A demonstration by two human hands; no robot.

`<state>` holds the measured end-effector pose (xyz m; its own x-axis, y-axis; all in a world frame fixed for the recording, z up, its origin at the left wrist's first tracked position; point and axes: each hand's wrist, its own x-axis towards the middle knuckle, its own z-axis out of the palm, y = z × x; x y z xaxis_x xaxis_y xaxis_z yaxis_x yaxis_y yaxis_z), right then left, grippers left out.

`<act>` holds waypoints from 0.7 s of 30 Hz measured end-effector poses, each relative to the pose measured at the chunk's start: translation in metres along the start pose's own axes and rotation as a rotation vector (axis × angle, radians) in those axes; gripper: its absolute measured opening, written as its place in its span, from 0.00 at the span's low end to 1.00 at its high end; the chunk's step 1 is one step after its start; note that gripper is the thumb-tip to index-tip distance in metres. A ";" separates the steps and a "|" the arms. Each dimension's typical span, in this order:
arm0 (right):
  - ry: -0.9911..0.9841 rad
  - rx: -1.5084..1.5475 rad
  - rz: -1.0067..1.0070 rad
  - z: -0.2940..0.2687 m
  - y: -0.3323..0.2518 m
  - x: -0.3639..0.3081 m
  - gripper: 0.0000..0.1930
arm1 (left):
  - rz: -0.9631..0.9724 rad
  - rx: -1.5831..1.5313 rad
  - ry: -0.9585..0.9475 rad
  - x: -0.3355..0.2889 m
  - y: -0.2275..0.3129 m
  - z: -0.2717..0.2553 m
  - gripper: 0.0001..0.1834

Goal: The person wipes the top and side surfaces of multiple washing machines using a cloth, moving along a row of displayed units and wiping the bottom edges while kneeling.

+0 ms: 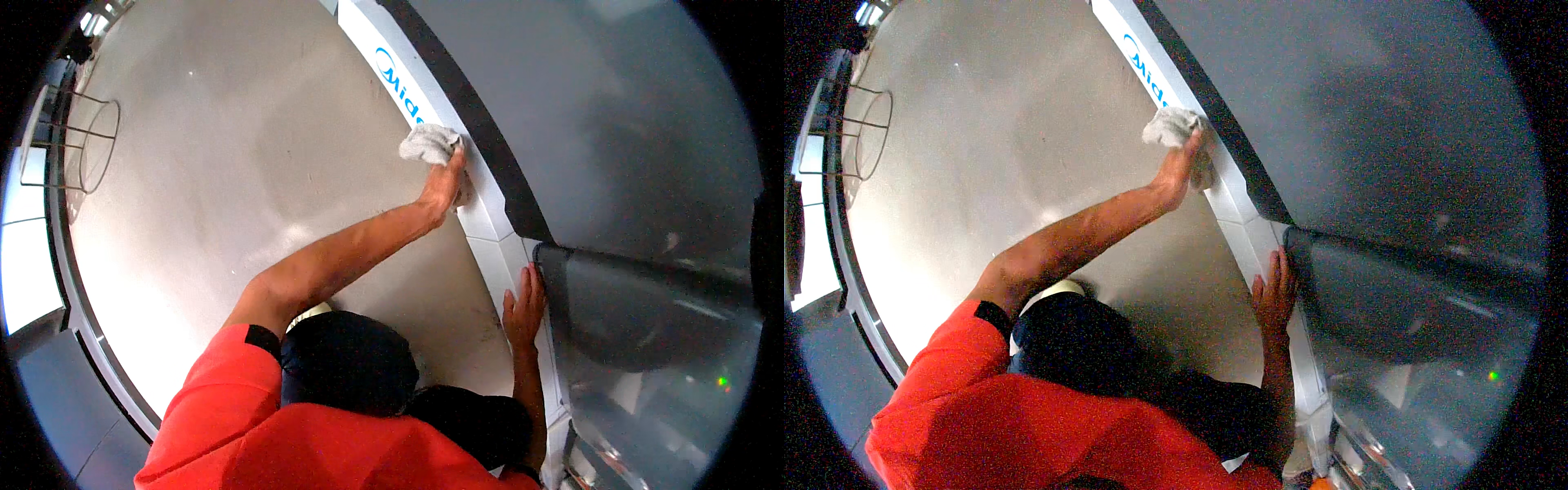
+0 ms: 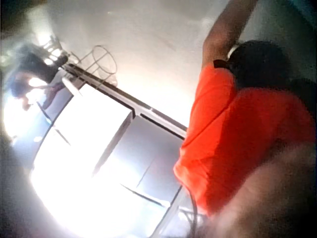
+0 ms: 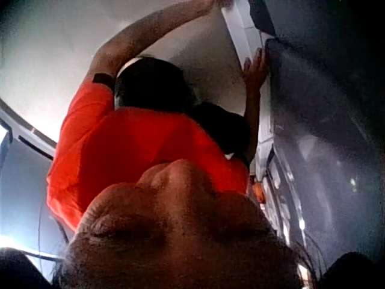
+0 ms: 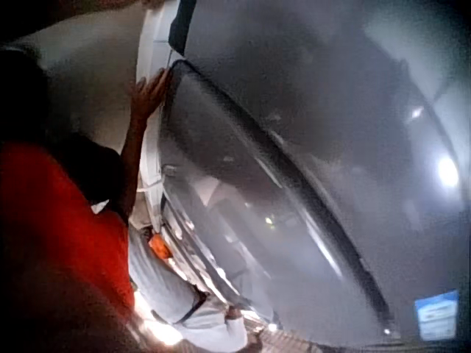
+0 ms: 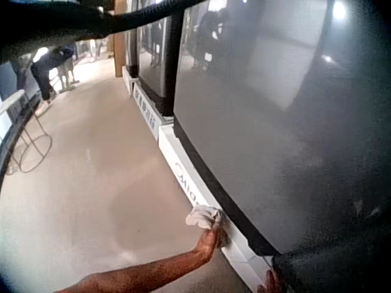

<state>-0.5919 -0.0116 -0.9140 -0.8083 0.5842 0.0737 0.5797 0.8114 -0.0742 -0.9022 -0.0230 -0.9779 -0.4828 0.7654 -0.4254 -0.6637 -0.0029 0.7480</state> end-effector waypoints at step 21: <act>0.011 0.002 0.049 -0.007 -0.014 0.006 0.32 | 0.243 0.037 0.179 0.038 0.064 -0.019 0.43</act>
<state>-0.6047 -0.0192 -0.9057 -0.7779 0.6231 0.0813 0.6181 0.7820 -0.0801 -0.9741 -0.0066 -0.9559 -0.7199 0.6199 -0.3122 -0.4968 -0.1460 0.8555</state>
